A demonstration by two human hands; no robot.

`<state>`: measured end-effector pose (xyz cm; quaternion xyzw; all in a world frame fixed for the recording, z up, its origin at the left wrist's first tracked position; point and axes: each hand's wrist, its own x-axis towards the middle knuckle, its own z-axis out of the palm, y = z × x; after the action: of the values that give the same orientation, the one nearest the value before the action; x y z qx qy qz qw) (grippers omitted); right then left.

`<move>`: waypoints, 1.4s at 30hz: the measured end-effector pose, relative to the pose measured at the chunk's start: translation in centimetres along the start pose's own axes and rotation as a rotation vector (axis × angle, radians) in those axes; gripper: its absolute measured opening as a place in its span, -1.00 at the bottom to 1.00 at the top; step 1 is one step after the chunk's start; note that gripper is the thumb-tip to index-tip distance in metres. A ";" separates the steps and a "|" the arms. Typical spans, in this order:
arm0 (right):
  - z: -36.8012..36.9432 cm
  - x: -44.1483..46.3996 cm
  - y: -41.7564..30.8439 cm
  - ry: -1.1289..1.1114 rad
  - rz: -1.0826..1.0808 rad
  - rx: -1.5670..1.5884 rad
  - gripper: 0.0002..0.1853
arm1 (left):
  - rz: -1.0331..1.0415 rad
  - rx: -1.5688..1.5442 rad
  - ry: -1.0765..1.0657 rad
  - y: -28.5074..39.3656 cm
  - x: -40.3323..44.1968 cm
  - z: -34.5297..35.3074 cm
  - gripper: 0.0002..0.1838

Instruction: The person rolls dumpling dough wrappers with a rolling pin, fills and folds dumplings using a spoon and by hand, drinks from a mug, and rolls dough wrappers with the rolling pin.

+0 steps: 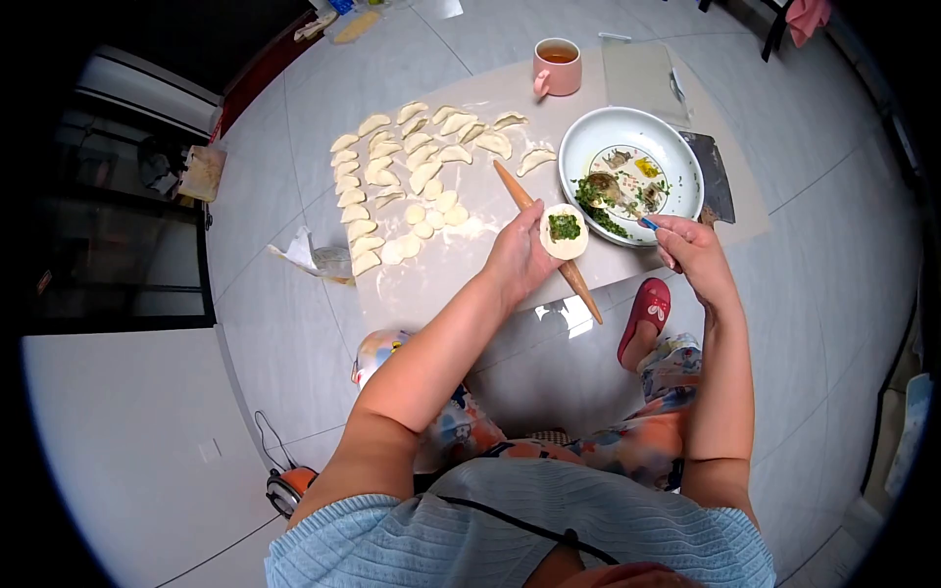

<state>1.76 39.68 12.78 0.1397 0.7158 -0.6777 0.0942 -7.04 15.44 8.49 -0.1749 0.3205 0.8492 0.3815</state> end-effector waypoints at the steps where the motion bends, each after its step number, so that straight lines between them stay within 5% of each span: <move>1: 0.0 -0.1 0.0 -0.022 -0.011 -0.002 -0.66 | 0.011 -0.002 -0.017 0.1 0.1 0.0 -0.55; 11: -0.5 0.7 1.4 0.094 0.006 0.051 -0.66 | 0.030 0.012 -0.042 0.9 -0.6 0.3 -0.54; 14: -1.3 2.4 5.4 0.264 -0.026 -0.228 -0.65 | 0.043 0.039 -0.062 0.9 -1.0 0.3 -0.55; 16: -0.7 2.2 6.2 0.507 -0.232 -0.901 -0.64 | 0.031 0.070 -0.085 1.1 -1.4 0.3 -0.55; 17: -0.9 2.3 6.4 0.508 -0.230 -0.901 -0.64 | 0.021 0.097 -0.103 1.1 -1.6 0.2 -0.56; 23: -1.2 1.5 5.4 0.419 0.011 -0.759 -0.64 | 0.013 0.125 -0.152 0.9 -3.2 0.5 -0.58; 27: 0.3 -0.3 2.7 0.509 0.121 -0.978 -0.67 | -0.005 0.164 -0.169 0.7 -3.6 0.5 -0.58; 29: 0.7 -0.8 2.2 0.767 -0.241 -1.123 -0.68 | -0.013 0.230 -0.179 0.5 -3.8 0.6 -0.55; 31: 1.8 -0.4 3.0 0.698 -0.460 -0.683 -0.67 | -0.003 0.270 -0.253 0.2 -4.2 0.7 -0.52; 32: 3.0 0.3 4.5 0.489 -0.342 -0.147 -0.61 | 0.009 0.310 -0.321 -0.1 -4.4 0.7 -0.49; 36: 9.1 -0.7 1.1 -0.146 0.185 0.888 -0.28 | 0.090 0.430 -0.448 -1.5 -4.8 1.0 -0.46; 40: 9.8 0.3 1.1 -0.212 0.236 1.083 -0.26 | 0.408 0.870 -0.277 -1.4 -4.9 1.4 -0.49; 42: 9.8 1.4 1.2 -0.221 0.215 1.121 -0.26 | 0.389 1.041 -0.161 -0.1 -6.1 1.5 -0.51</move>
<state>0.35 30.09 10.56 0.1686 0.2155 -0.9503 0.1484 -3.09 13.22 12.82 0.1644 0.6936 0.6443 0.2770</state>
